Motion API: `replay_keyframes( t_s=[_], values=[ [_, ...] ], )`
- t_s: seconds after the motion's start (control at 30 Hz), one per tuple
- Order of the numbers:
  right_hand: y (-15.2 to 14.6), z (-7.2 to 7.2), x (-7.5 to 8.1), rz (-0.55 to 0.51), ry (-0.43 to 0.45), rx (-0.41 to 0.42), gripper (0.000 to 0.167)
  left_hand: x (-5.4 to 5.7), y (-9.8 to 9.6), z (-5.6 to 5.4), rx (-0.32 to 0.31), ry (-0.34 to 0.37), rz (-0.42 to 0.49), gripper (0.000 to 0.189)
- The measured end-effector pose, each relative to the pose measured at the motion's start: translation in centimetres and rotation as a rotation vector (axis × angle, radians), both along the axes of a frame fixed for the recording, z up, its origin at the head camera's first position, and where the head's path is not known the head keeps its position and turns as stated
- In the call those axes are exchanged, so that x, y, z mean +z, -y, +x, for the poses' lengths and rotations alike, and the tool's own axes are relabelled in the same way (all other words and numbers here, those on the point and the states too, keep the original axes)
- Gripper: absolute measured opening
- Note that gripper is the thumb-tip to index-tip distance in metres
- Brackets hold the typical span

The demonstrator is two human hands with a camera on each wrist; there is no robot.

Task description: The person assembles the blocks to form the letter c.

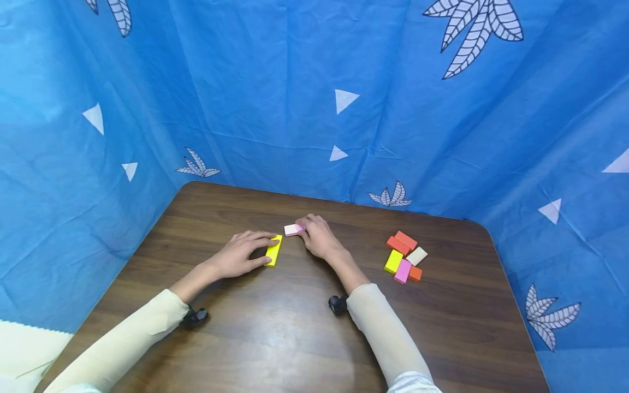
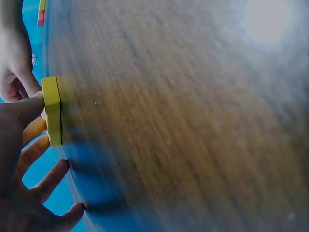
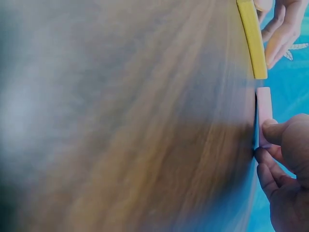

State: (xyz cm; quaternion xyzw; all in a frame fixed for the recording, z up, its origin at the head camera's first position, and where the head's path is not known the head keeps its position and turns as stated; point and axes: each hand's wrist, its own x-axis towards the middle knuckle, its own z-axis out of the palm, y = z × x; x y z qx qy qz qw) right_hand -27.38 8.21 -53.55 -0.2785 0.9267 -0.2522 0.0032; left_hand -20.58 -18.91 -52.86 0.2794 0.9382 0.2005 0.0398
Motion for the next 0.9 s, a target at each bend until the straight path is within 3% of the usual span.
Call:
replay_keyframes(
  t_s=[0.9],
  values=[
    [1.3, -0.7, -0.6, 0.050, -0.037, 0.024, 0.033, -0.3, 0.0, -0.3, 0.006, 0.010, 0.003, 0.052]
  ],
)
